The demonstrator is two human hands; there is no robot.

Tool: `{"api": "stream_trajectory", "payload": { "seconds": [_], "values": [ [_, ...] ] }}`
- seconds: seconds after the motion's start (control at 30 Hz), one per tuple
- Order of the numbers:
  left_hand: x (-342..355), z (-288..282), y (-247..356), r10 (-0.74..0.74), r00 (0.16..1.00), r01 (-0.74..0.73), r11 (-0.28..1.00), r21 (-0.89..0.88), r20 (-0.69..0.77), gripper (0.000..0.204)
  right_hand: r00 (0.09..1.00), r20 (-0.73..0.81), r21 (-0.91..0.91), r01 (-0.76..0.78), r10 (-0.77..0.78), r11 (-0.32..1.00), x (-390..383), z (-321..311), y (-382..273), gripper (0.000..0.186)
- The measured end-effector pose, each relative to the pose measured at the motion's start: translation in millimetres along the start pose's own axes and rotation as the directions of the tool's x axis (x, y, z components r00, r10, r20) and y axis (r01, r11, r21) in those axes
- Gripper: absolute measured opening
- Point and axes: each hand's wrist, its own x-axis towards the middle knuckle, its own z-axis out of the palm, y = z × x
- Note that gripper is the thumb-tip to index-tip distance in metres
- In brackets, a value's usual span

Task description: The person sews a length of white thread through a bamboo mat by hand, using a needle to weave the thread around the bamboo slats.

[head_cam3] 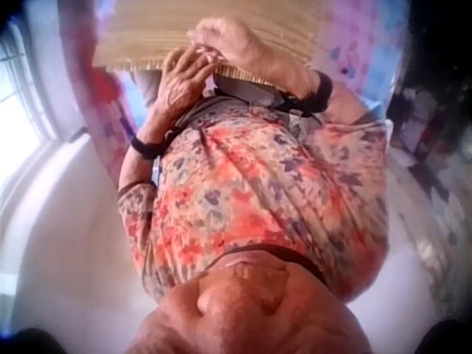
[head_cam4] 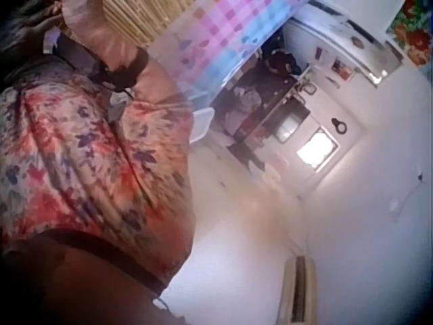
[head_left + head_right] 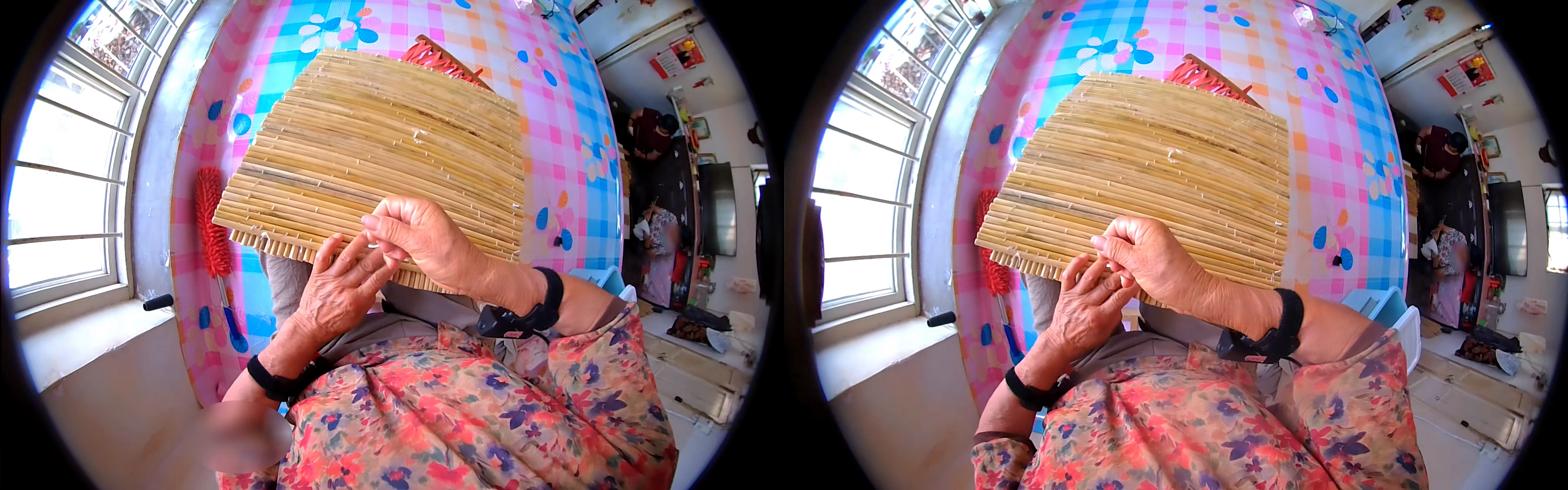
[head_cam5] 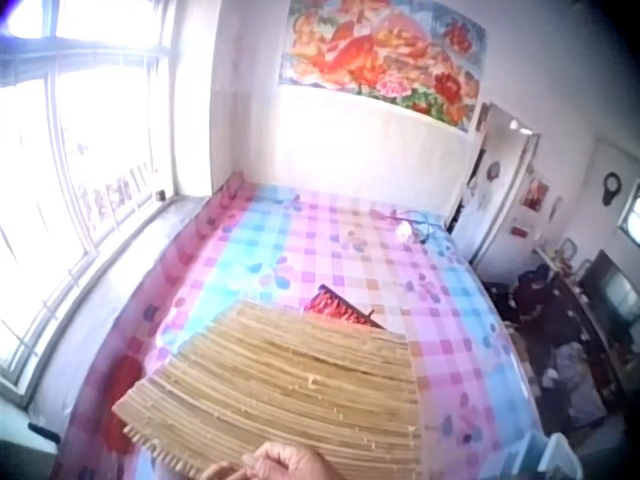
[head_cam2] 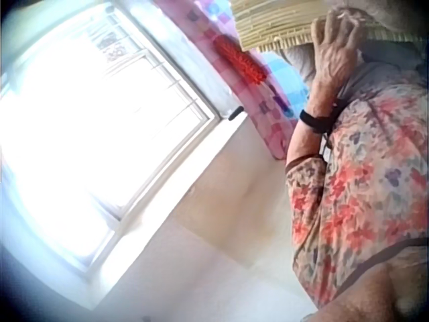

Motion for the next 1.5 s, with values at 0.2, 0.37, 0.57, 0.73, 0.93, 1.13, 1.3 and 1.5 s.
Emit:
{"api": "stream_trajectory", "payload": {
  "seconds": [0.2,0.37,0.57,0.73,0.93,1.13,1.3,1.5],
  "values": [
    [-9.9,3.0,-1.2,-0.022,0.992,0.022,1.000,-0.001,0.121,0.043,0.999,0.035,-0.160,-0.026,0.032,0.987,4.8,8.3,-12.2,0.024],
    [-5.4,4.7,-4.9,-0.009,0.999,0.008,1.000,0.014,0.052,0.044,0.998,0.046,-0.296,0.059,-0.048,0.953,12.6,1.2,-20.4,0.023],
    [-5.1,-0.4,-5.9,-0.019,1.000,0.019,1.000,-0.023,0.017,0.043,0.726,0.178,-0.922,0.359,-0.664,0.146,21.8,-74.9,-44.3,0.015],
    [-8.3,-3.7,-8.7,-0.036,0.997,0.030,0.996,-0.087,-0.067,0.041,0.789,-0.042,-0.864,0.280,-0.613,0.419,-0.4,-83.7,-42.3,0.013],
    [-7.7,-7.0,-5.7,-0.030,0.997,0.025,0.997,-0.070,-0.069,0.038,0.945,0.001,-0.809,0.193,-0.326,0.555,-26.9,-30.9,34.1,0.011],
    [-12.4,-1.4,-9.4,-0.028,0.998,0.025,0.998,-0.063,-0.057,0.037,0.949,-0.084,-0.782,0.126,-0.304,0.611,-18.1,-22.9,46.2,0.013],
    [-12.2,-1.2,-10.2,-0.024,0.999,0.021,0.997,-0.074,-0.032,0.038,0.949,-0.081,-0.856,0.090,-0.304,0.509,-14.2,-19.4,45.5,0.011],
    [-13.5,-1.2,-12.7,-0.015,1.000,0.015,0.997,-0.080,0.001,0.040,0.968,-0.084,-0.726,0.102,-0.235,0.680,-11.7,-27.7,49.4,0.011]
  ]
}}
